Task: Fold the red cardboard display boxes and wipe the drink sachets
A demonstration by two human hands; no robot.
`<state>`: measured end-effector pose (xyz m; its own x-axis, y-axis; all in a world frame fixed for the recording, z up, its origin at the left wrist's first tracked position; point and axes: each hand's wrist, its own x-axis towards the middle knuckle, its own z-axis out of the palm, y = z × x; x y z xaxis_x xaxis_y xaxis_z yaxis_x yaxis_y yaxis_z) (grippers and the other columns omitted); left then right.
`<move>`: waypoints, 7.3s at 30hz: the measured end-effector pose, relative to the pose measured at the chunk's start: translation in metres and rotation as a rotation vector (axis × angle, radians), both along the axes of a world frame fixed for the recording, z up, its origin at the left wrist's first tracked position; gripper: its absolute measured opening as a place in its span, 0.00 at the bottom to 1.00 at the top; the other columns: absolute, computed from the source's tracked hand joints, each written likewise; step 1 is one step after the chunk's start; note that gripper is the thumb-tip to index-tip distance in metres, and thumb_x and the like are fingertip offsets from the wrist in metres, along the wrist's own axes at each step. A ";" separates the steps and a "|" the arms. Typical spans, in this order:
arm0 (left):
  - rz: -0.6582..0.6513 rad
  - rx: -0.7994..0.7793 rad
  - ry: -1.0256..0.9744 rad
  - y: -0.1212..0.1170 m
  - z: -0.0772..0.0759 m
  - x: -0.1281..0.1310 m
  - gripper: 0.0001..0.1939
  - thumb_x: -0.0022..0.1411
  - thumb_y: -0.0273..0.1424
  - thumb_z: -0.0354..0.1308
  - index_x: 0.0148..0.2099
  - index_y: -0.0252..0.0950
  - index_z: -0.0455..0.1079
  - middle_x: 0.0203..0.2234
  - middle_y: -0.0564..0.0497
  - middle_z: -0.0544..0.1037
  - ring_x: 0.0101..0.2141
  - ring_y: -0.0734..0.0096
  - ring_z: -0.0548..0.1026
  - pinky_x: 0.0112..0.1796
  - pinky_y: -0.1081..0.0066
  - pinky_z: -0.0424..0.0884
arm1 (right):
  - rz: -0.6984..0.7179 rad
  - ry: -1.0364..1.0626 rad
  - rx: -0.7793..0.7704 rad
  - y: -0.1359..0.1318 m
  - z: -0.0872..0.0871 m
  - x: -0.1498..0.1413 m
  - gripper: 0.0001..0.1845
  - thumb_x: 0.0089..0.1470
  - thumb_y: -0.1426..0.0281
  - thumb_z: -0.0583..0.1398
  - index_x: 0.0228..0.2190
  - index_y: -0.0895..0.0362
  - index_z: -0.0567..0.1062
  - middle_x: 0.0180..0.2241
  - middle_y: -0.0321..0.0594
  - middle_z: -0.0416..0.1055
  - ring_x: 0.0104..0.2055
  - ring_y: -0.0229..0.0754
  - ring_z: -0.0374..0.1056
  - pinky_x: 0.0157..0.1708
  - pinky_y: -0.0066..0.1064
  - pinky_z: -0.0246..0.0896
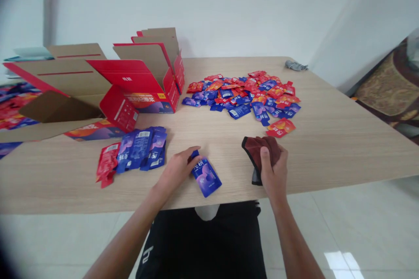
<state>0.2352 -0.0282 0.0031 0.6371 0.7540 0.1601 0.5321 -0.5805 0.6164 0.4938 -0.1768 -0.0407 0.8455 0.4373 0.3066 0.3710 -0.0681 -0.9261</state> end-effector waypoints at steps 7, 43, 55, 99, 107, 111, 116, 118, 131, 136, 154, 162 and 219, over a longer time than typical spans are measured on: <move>-0.075 0.301 0.072 -0.084 -0.013 -0.016 0.21 0.73 0.39 0.59 0.65 0.44 0.70 0.59 0.41 0.69 0.56 0.52 0.69 0.56 0.52 0.69 | -0.013 -0.032 -0.098 -0.001 0.005 -0.002 0.35 0.59 0.45 0.61 0.57 0.58 0.69 0.53 0.55 0.75 0.54 0.55 0.73 0.55 0.48 0.67; -0.119 0.531 0.180 -0.124 -0.068 -0.054 0.22 0.75 0.28 0.51 0.67 0.46 0.68 0.53 0.52 0.79 0.58 0.62 0.70 0.56 0.61 0.63 | 0.873 -0.905 -0.240 0.047 0.055 -0.079 0.20 0.66 0.55 0.60 0.53 0.53 0.70 0.47 0.47 0.75 0.49 0.52 0.71 0.50 0.46 0.69; -0.119 0.592 0.134 -0.126 -0.061 -0.058 0.21 0.79 0.28 0.44 0.66 0.41 0.69 0.58 0.52 0.78 0.61 0.62 0.69 0.58 0.63 0.62 | 0.744 -1.099 -0.375 0.115 0.031 -0.040 0.21 0.68 0.56 0.57 0.52 0.57 0.72 0.48 0.52 0.74 0.49 0.55 0.68 0.49 0.48 0.68; -0.026 0.565 -0.204 -0.052 0.037 -0.145 0.24 0.75 0.21 0.49 0.69 0.37 0.64 0.63 0.44 0.74 0.62 0.67 0.73 0.60 0.66 0.74 | 0.016 -0.031 -0.401 0.021 -0.002 -0.001 0.50 0.52 0.35 0.59 0.62 0.59 0.67 0.54 0.61 0.73 0.57 0.71 0.70 0.55 0.63 0.63; 0.243 0.674 -0.136 0.027 0.031 -0.188 0.22 0.75 0.25 0.51 0.67 0.41 0.68 0.65 0.46 0.71 0.67 0.55 0.66 0.65 0.47 0.67 | 0.039 -0.028 -0.365 0.022 -0.002 -0.003 0.48 0.52 0.36 0.59 0.60 0.58 0.68 0.52 0.58 0.74 0.56 0.67 0.70 0.56 0.58 0.63; 0.241 0.526 0.002 0.048 -0.015 -0.201 0.21 0.77 0.32 0.49 0.68 0.41 0.67 0.67 0.46 0.68 0.68 0.53 0.64 0.65 0.46 0.65 | 0.062 -0.025 -0.342 0.025 -0.002 -0.006 0.49 0.53 0.35 0.58 0.61 0.59 0.67 0.53 0.58 0.74 0.57 0.65 0.70 0.57 0.55 0.62; 0.242 0.522 0.045 0.051 -0.036 -0.211 0.29 0.74 0.42 0.55 0.72 0.44 0.60 0.70 0.47 0.63 0.71 0.50 0.57 0.68 0.42 0.57 | 0.090 -0.046 -0.283 0.028 -0.004 -0.006 0.45 0.55 0.37 0.58 0.60 0.58 0.67 0.55 0.56 0.74 0.57 0.60 0.70 0.58 0.51 0.62; 0.268 0.550 0.053 0.050 -0.035 -0.212 0.30 0.73 0.44 0.55 0.72 0.46 0.59 0.70 0.48 0.63 0.70 0.48 0.59 0.67 0.41 0.57 | 0.104 -0.042 -0.259 0.028 -0.004 -0.006 0.45 0.56 0.38 0.58 0.60 0.58 0.68 0.56 0.56 0.74 0.57 0.59 0.70 0.58 0.50 0.62; 0.292 0.689 0.084 0.039 -0.032 -0.206 0.25 0.73 0.42 0.54 0.69 0.46 0.63 0.68 0.44 0.66 0.64 0.42 0.65 0.63 0.41 0.62 | 0.242 -0.148 -0.225 0.014 -0.004 -0.016 0.32 0.60 0.46 0.60 0.56 0.54 0.69 0.54 0.49 0.76 0.56 0.53 0.73 0.57 0.47 0.65; 0.281 0.697 0.104 0.039 -0.031 -0.208 0.23 0.73 0.39 0.57 0.67 0.43 0.65 0.65 0.41 0.68 0.62 0.46 0.68 0.62 0.45 0.64 | 0.161 -0.063 -0.283 -0.002 -0.009 -0.016 0.37 0.56 0.41 0.60 0.57 0.54 0.70 0.52 0.51 0.77 0.54 0.58 0.74 0.55 0.51 0.66; -0.198 0.408 0.148 0.058 0.020 0.141 0.14 0.73 0.34 0.56 0.57 0.35 0.72 0.49 0.41 0.79 0.50 0.58 0.77 0.50 0.63 0.74 | 0.123 -0.020 -0.096 -0.006 0.000 -0.027 0.33 0.60 0.45 0.59 0.54 0.57 0.73 0.48 0.51 0.79 0.49 0.54 0.76 0.47 0.42 0.70; -0.160 0.420 0.191 0.081 -0.028 0.218 0.27 0.75 0.39 0.51 0.71 0.34 0.60 0.70 0.36 0.59 0.68 0.48 0.59 0.64 0.50 0.60 | 0.077 0.043 -0.051 0.000 -0.007 -0.018 0.33 0.59 0.44 0.59 0.54 0.55 0.73 0.49 0.51 0.79 0.50 0.57 0.75 0.47 0.44 0.69; -0.349 0.573 0.126 -0.094 -0.048 -0.053 0.20 0.75 0.32 0.56 0.66 0.34 0.67 0.65 0.41 0.70 0.65 0.53 0.68 0.62 0.56 0.71 | 0.428 -0.422 -0.171 0.024 0.043 -0.064 0.26 0.63 0.51 0.61 0.55 0.53 0.70 0.50 0.48 0.75 0.52 0.52 0.72 0.53 0.45 0.68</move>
<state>0.1825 -0.1225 -0.0447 0.8677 0.3191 0.3812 0.3019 -0.9474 0.1061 0.4300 -0.1533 0.0019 0.4056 0.7831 0.4714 0.7298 0.0330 -0.6828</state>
